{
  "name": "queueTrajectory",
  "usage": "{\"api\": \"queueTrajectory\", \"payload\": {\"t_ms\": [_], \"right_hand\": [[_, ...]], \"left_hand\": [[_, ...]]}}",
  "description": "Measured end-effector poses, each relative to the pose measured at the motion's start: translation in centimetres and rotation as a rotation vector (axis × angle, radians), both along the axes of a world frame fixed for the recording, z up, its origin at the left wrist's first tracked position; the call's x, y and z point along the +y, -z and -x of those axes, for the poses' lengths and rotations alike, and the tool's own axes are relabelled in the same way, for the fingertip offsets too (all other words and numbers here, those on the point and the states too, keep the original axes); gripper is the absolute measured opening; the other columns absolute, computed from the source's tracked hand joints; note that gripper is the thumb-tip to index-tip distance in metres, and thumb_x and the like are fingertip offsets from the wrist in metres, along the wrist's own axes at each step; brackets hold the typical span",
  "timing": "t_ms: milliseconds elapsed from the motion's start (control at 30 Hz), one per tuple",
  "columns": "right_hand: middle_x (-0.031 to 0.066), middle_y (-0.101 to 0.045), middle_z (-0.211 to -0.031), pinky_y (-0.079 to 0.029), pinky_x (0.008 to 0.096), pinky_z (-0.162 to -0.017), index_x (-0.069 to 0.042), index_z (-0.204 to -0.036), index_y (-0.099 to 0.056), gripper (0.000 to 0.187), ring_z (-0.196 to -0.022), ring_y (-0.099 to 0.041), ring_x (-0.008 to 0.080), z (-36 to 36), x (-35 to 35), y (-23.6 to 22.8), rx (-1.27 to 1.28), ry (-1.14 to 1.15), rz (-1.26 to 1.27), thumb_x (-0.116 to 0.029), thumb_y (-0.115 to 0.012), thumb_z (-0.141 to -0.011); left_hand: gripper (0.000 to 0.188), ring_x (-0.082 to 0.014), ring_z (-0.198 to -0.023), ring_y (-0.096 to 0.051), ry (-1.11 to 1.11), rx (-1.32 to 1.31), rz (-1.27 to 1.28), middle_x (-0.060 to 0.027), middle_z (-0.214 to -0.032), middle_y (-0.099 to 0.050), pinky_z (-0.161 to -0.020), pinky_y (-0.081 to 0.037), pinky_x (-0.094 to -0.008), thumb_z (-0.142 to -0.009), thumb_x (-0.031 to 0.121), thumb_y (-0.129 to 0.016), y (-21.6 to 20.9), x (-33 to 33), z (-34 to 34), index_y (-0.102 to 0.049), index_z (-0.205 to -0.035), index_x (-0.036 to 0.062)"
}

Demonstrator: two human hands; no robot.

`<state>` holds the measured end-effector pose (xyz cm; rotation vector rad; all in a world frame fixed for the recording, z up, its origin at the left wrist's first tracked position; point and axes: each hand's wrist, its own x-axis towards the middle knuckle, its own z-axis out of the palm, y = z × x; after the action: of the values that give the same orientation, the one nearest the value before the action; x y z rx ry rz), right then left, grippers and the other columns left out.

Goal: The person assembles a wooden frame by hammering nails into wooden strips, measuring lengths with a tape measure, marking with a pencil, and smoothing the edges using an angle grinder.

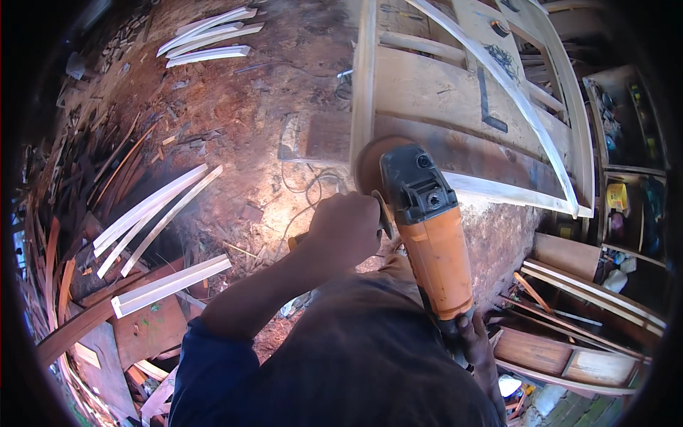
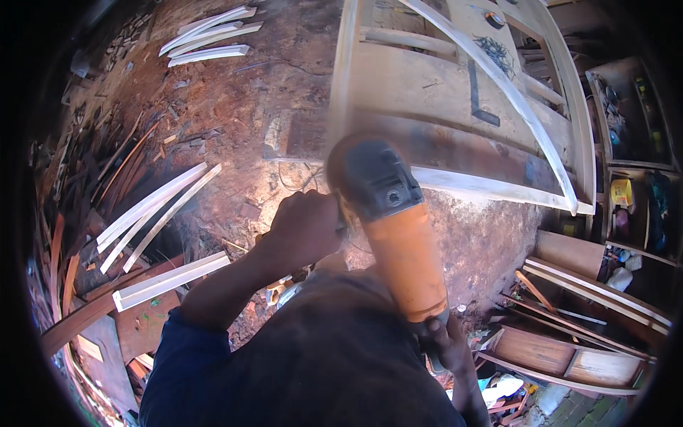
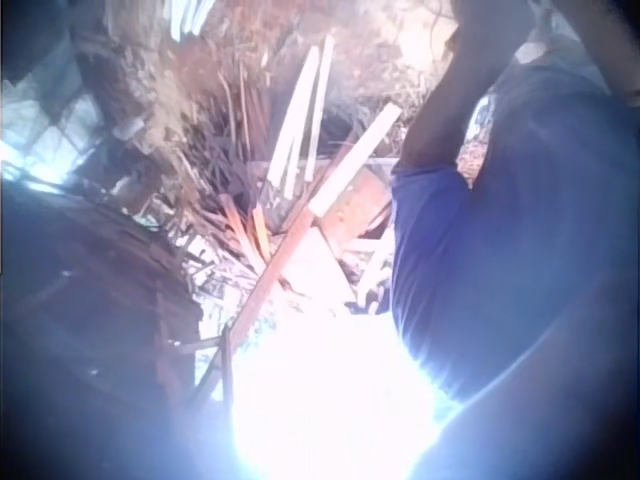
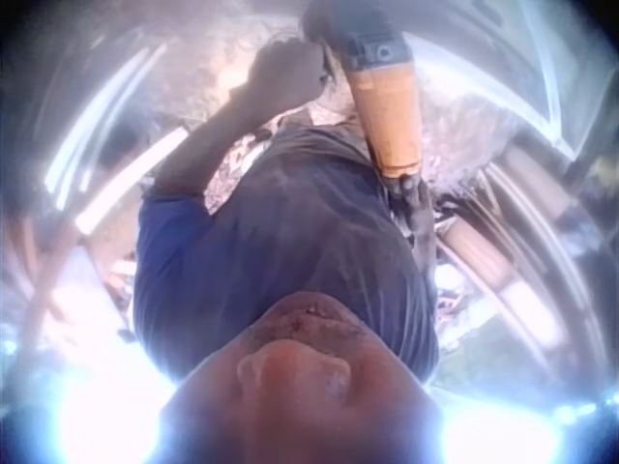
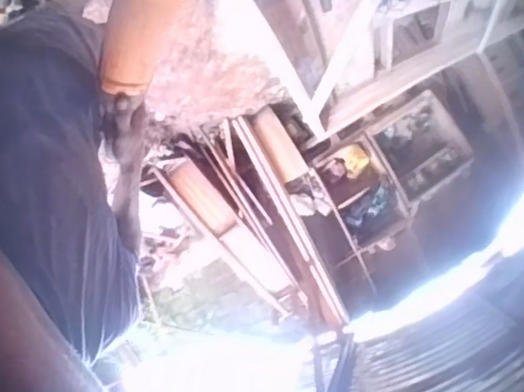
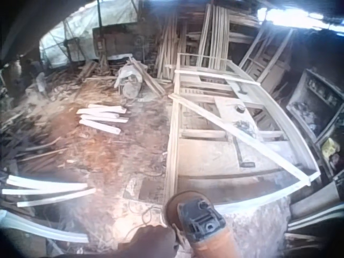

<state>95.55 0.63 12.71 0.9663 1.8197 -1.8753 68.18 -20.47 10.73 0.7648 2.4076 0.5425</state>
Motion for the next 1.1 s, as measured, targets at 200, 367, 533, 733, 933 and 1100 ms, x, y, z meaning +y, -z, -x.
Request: {"api": "queueTrajectory", "payload": {"t_ms": [200, 367, 533, 733, 933, 1100], "right_hand": [[0.0084, -0.064, -0.085, -0.051, 0.0288, -0.061, 0.003, -0.120, -0.057, 0.076, -0.069, -0.062, 0.0140, -3.6, 3.7, -0.1, -0.035, 0.084, -0.055, -0.066, -0.058, -0.092], [0.0152, -0.068, -0.098, -0.053, 0.0324, -0.072, 0.005, -0.127, -0.056, 0.080, -0.084, -0.066, 0.0189, -7.8, 9.3, -0.2, -0.073, 0.130, -0.083, -0.067, -0.057, -0.092], [0.0216, -0.068, -0.112, -0.050, 0.0376, -0.091, 0.004, -0.134, -0.054, 0.084, -0.105, -0.064, 0.0250, -13.1, 17.3, -0.7, -0.165, 0.140, -0.006, -0.070, -0.052, -0.093], [0.0158, -0.066, -0.100, -0.050, 0.0337, -0.078, 0.003, -0.125, -0.057, 0.078, -0.090, -0.062, 0.0194, -21.6, 28.8, 1.0, 0.003, 0.343, -0.119, -0.068, -0.054, -0.093], [0.0212, -0.071, -0.108, -0.053, 0.0415, -0.087, 0.003, -0.134, -0.054, 0.086, -0.096, -0.069, 0.0277, -35.3, 42.5, -0.9, 0.001, 0.343, -0.305, -0.063, -0.072, -0.082], [0.0217, -0.071, -0.107, -0.053, 0.0405, -0.090, 0.006, -0.133, -0.053, 0.085, -0.099, -0.069, 0.0265, -38.2, 53.3, -4.0, -0.035, 0.348, -0.337, -0.057, -0.076, -0.082]], "left_hand": [[0.024, -0.0397, -0.078, -0.070, 0.128, -0.009, -0.027, -0.0227, -0.076, -0.069, -0.078, -0.056, -0.0495, -0.077, 0.021, -0.069, -0.1, 6.0, -0.9, -0.070, -0.081, -0.0018], [0.022, -0.0378, -0.080, -0.071, 0.260, 0.089, 0.009, -0.0215, -0.079, -0.071, -0.078, -0.055, -0.0485, -0.079, 0.021, -0.071, -0.1, 15.4, -3.3, -0.070, -0.083, -0.0008], [0.030, -0.0381, -0.090, -0.070, 0.367, 0.097, 0.026, -0.0202, -0.085, -0.072, -0.083, -0.054, -0.0481, -0.077, 0.030, -0.076, -1.1, 27.1, -7.3, -0.073, -0.089, 0.0021], [0.035, -0.0385, -0.093, -0.069, 0.469, 0.157, -0.069, -0.0210, -0.088, -0.072, -0.084, -0.054, -0.0472, -0.080, 0.035, -0.076, -0.6, 44.2, -14.2, -0.073, -0.091, 0.0014], [0.036, -0.0400, -0.084, -0.069, 0.558, 0.072, -0.040, -0.0218, -0.085, -0.071, -0.078, -0.054, -0.0481, -0.080, 0.035, -0.076, -1.0, 59.3, -27.3, -0.072, -0.095, 0.0021], [0.036, -0.0383, -0.080, -0.070, 0.581, 0.095, -0.075, -0.0203, -0.083, -0.071, -0.073, -0.054, -0.0466, -0.079, 0.034, -0.077, -2.3, 69.3, -31.5, -0.071, -0.094, 0.0021]]}}
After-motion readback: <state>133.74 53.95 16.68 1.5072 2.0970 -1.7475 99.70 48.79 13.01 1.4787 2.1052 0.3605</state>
